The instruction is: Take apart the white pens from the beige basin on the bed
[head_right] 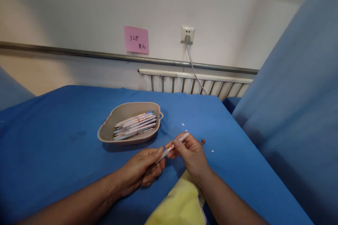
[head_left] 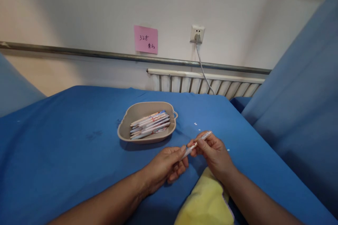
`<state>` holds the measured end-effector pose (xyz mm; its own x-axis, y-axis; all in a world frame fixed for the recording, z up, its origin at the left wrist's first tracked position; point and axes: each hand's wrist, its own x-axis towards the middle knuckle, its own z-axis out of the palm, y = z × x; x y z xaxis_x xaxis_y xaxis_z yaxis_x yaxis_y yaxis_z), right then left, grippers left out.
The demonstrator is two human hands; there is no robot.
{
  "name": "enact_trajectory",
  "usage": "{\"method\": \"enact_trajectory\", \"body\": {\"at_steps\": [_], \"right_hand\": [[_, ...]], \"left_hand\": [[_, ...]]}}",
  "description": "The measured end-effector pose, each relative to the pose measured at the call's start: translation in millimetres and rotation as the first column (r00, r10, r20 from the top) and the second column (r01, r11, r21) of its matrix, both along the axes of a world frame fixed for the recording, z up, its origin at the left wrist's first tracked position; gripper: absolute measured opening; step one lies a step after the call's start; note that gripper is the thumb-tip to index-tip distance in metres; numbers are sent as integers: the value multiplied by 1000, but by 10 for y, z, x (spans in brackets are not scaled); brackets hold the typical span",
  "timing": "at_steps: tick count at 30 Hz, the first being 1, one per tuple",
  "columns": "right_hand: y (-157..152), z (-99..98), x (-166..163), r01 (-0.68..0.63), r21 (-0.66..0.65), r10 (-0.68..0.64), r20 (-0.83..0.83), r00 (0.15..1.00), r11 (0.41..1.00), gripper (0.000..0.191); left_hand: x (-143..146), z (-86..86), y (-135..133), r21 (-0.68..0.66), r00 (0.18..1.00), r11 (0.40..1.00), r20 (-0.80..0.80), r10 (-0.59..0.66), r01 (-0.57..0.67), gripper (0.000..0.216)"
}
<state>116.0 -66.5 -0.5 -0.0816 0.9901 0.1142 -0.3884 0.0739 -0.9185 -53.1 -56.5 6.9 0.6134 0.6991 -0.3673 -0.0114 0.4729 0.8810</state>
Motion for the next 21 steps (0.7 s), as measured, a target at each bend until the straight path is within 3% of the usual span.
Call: {"method": "enact_trajectory", "body": {"at_steps": [7, 11, 15, 21], "right_hand": [[-3, 6, -35, 24, 11, -24, 21, 999, 1000, 22], [3, -3, -39, -15, 15, 15, 6, 1000, 1000, 19], [6, -41, -36, -71, 18, 72, -92, 993, 997, 14], [15, -94, -35, -87, 28, 90, -144, 985, 996, 11]], "left_hand": [[14, 54, -26, 33, 997, 997, 43, 62, -64, 38], [14, 34, -10, 194, 988, 971, -31, 149, -140, 36], [18, 2, 16, 370, 958, 901, -79, 275, -228, 33], [26, 6, 3, 455, 949, 855, -65, 309, -247, 29]]}}
